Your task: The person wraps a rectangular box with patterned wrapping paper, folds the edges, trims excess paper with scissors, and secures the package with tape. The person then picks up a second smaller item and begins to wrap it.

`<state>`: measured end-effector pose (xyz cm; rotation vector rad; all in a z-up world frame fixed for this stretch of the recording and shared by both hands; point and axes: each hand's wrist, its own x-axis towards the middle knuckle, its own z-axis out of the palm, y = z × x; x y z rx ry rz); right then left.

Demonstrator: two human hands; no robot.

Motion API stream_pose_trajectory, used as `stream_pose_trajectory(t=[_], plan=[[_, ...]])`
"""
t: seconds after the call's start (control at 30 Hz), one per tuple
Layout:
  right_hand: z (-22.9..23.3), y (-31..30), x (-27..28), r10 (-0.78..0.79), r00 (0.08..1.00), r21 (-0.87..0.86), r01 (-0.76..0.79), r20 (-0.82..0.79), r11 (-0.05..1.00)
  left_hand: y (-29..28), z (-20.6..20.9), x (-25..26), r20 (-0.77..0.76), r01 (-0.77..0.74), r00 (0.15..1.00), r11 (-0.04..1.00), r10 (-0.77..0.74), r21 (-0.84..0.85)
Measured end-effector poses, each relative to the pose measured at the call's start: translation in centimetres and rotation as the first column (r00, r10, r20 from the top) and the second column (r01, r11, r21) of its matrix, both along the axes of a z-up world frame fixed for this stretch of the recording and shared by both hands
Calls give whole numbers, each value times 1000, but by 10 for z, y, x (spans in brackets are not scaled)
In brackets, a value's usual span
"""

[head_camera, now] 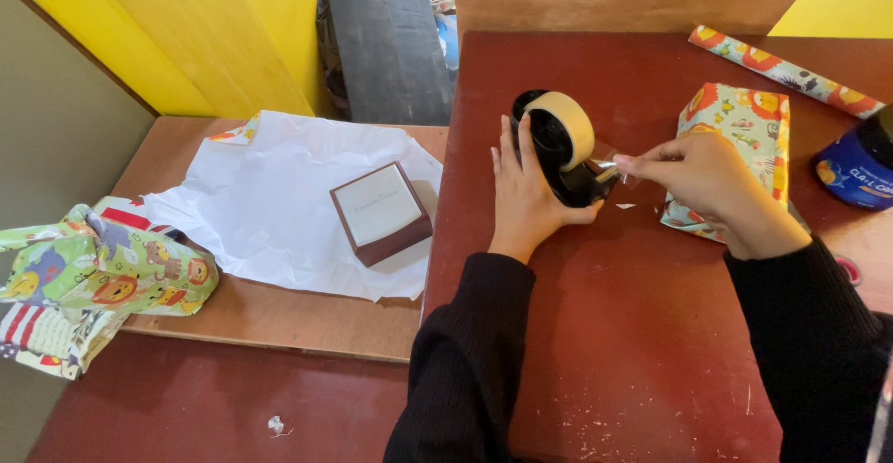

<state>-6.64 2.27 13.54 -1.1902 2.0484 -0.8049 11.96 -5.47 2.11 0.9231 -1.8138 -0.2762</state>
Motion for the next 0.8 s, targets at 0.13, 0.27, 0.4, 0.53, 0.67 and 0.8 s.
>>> stream_pose_trajectory(t=[0.13,0.27,0.4,0.53,0.67,0.8], plan=[[-20,12,2,-62,993,22,60,104,998,0,0,1,7,17,1000,1000,-17,9],[-48,11,0,-36,961,-78,59,275,995,1,1,1,2,12,1000,1000,-12,16],[-60,13,-3,-55,924,-83,94,379,992,1,2,2,-3,20,1000,1000,-20,23],[-62,19,-3,-80,906,-62,116,415,991,-1,1,2,-7,43,999,999,-43,24],[-60,20,-1,-72,882,-59,112,466,992,-1,2,2,11,52,999,998,-52,42],[-67,22,-3,-60,855,-60,105,516,993,0,2,3,-2,65,998,997,-65,34]])
